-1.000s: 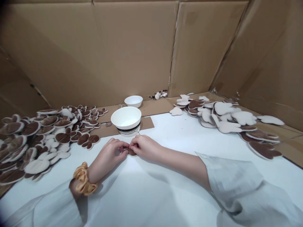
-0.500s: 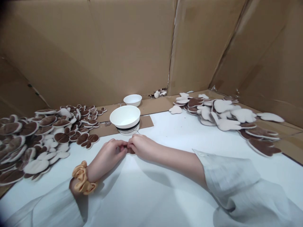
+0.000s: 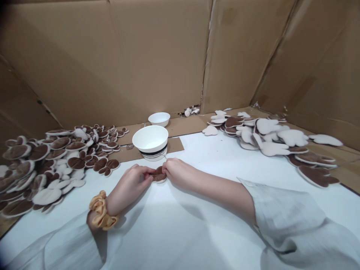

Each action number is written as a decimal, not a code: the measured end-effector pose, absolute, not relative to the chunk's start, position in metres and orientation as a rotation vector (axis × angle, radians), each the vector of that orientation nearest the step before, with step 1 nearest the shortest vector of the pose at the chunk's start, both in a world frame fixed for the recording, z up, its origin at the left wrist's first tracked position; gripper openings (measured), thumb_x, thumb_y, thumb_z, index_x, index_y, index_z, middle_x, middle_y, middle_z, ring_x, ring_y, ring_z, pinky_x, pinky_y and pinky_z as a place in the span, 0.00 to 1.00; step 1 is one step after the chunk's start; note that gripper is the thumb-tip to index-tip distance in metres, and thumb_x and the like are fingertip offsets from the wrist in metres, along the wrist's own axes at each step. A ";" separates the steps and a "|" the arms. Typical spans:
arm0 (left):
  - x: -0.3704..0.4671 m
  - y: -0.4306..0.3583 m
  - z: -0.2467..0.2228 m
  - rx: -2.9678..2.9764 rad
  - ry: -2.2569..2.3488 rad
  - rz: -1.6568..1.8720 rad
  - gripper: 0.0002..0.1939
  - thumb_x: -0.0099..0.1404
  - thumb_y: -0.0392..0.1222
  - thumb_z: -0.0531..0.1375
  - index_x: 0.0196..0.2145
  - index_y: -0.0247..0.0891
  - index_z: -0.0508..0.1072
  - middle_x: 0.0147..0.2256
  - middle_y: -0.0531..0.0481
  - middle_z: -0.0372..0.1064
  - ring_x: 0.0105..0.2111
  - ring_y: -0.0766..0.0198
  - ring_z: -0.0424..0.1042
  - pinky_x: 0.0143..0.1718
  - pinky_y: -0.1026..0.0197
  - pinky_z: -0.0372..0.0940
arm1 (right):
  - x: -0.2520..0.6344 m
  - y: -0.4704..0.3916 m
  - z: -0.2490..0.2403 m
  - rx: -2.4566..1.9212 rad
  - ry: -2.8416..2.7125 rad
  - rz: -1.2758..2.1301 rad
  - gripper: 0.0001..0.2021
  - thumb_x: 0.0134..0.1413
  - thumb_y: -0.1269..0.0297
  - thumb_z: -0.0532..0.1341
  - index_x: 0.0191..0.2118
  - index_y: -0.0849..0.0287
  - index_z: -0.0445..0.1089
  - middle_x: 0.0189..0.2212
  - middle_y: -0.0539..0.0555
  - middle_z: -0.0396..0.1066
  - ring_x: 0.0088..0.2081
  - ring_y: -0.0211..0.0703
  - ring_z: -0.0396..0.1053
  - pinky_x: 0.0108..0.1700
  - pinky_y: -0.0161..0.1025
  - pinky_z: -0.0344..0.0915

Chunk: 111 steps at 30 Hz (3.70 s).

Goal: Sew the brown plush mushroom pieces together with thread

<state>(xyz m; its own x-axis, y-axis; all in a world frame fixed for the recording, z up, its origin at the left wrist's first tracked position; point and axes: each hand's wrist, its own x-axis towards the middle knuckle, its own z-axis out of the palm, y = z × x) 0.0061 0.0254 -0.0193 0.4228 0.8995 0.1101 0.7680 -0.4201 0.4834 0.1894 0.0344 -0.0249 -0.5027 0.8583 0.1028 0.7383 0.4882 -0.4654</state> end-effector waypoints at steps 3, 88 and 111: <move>0.006 0.026 -0.020 2.333 1.423 0.518 0.13 0.57 0.35 0.52 0.37 0.39 0.74 0.28 0.49 0.70 0.36 0.58 0.66 0.38 0.57 0.61 | 0.189 0.031 -0.025 -1.348 -2.421 0.502 0.10 0.49 0.76 0.49 0.26 0.63 0.66 0.27 0.55 0.66 0.29 0.38 0.63 0.31 0.34 0.56; 0.009 0.041 -0.026 2.503 1.249 0.654 0.03 0.54 0.32 0.56 0.25 0.36 0.69 0.30 0.48 0.69 0.37 0.58 0.63 0.39 0.56 0.61 | 0.179 0.034 -0.023 -1.182 -2.248 0.515 0.02 0.45 0.70 0.63 0.29 0.60 0.72 0.24 0.52 0.69 0.37 0.42 0.58 0.37 0.36 0.58; 0.011 0.042 -0.034 2.541 1.183 0.721 0.05 0.55 0.32 0.55 0.26 0.37 0.70 0.29 0.49 0.68 0.36 0.58 0.64 0.40 0.56 0.61 | 0.184 0.033 -0.036 -1.046 -2.640 -0.218 0.14 0.59 0.70 0.51 0.28 0.66 0.70 0.23 0.58 0.68 0.30 0.44 0.58 0.33 0.40 0.56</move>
